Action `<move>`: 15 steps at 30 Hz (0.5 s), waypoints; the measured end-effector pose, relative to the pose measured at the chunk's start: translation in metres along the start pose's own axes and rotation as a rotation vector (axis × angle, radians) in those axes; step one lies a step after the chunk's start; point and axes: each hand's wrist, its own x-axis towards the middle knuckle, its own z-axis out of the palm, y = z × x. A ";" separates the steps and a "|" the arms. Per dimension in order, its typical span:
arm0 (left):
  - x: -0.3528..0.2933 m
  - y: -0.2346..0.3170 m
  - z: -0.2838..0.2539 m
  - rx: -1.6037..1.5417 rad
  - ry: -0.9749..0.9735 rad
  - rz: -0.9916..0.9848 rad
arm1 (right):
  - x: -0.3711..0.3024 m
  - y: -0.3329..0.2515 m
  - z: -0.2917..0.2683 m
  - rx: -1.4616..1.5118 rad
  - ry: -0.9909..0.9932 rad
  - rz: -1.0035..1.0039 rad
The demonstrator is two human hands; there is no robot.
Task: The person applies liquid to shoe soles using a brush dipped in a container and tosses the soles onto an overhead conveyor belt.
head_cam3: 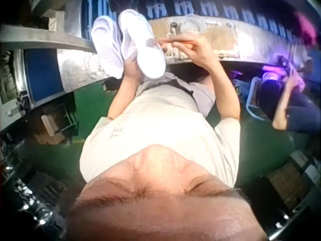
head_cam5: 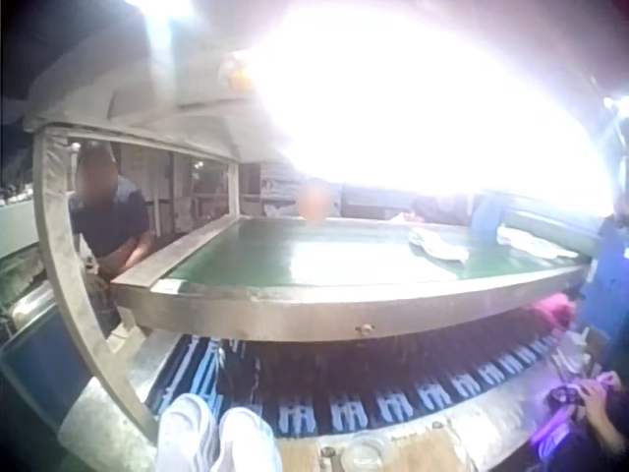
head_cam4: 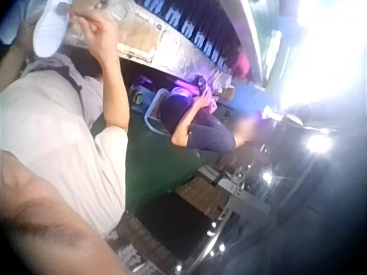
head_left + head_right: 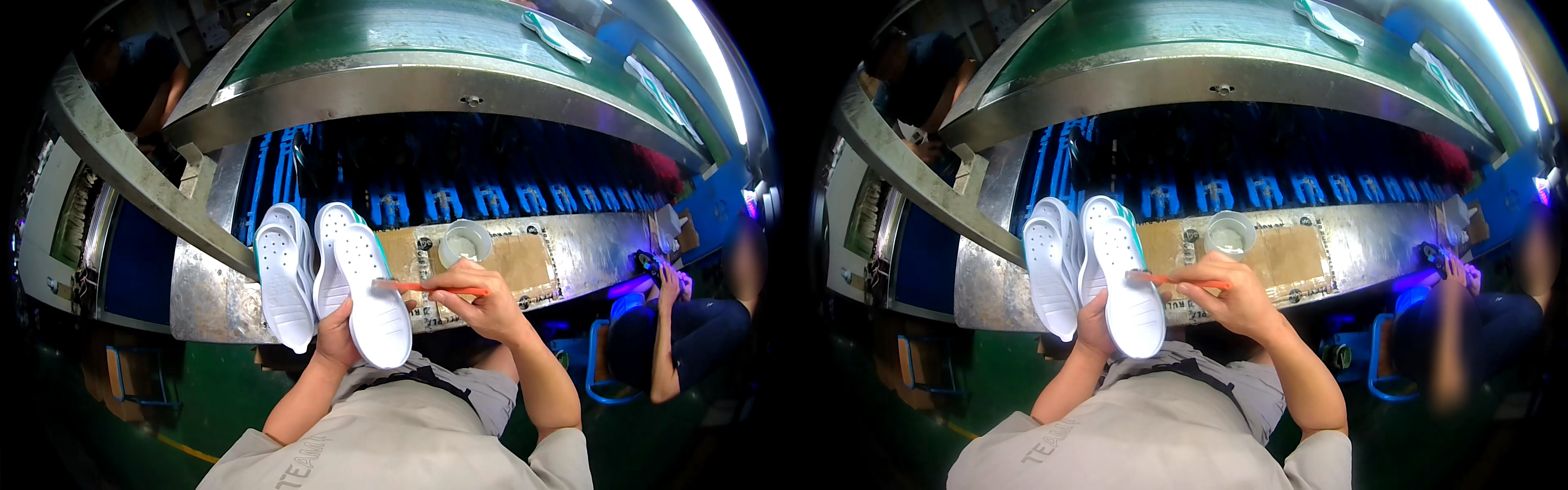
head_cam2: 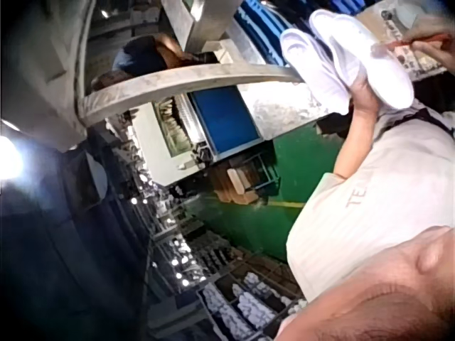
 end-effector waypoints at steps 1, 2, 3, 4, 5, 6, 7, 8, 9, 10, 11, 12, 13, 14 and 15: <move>0.003 0.001 -0.004 -0.002 0.000 -0.006 | 0.001 0.001 0.001 -0.099 -0.014 -0.056; 0.007 0.002 -0.013 0.062 -0.107 0.053 | 0.001 0.005 0.002 -0.148 0.017 -0.131; 0.011 0.007 -0.017 0.128 -0.210 0.119 | 0.001 0.005 0.000 -0.144 0.013 -0.132; 0.014 0.013 -0.020 0.099 -0.181 0.115 | -0.002 0.004 -0.003 -0.160 -0.015 -0.145; 0.016 0.017 -0.021 0.099 -0.176 0.118 | -0.005 0.002 -0.006 -0.175 -0.043 -0.158; 0.018 0.025 -0.012 0.161 -0.190 0.208 | -0.011 -0.001 -0.010 -0.188 -0.066 -0.135; 0.020 0.030 -0.007 0.222 -0.203 0.297 | -0.018 -0.001 -0.009 -0.187 -0.067 -0.134; 0.021 0.033 -0.010 0.227 -0.160 0.328 | -0.027 -0.001 -0.007 -0.145 -0.052 -0.110; 0.023 0.036 -0.008 0.227 -0.159 0.326 | -0.035 -0.003 -0.004 -0.104 -0.035 -0.086; 0.024 0.040 -0.005 0.283 -0.152 0.381 | -0.040 -0.006 0.000 -0.090 -0.027 -0.053; 0.026 0.042 -0.003 0.339 -0.145 0.435 | -0.046 -0.009 0.007 -0.088 -0.026 -0.049; 0.029 0.042 -0.002 0.314 -0.152 0.446 | -0.053 -0.012 0.013 -0.034 0.038 0.036; 0.030 0.040 -0.004 0.315 -0.152 0.443 | -0.054 -0.018 0.019 0.021 0.100 0.120; 0.032 0.037 -0.006 0.362 -0.130 0.454 | -0.056 -0.028 0.021 0.049 0.102 0.213; 0.034 0.034 -0.008 0.411 -0.110 0.465 | -0.059 -0.028 0.028 0.051 0.106 0.213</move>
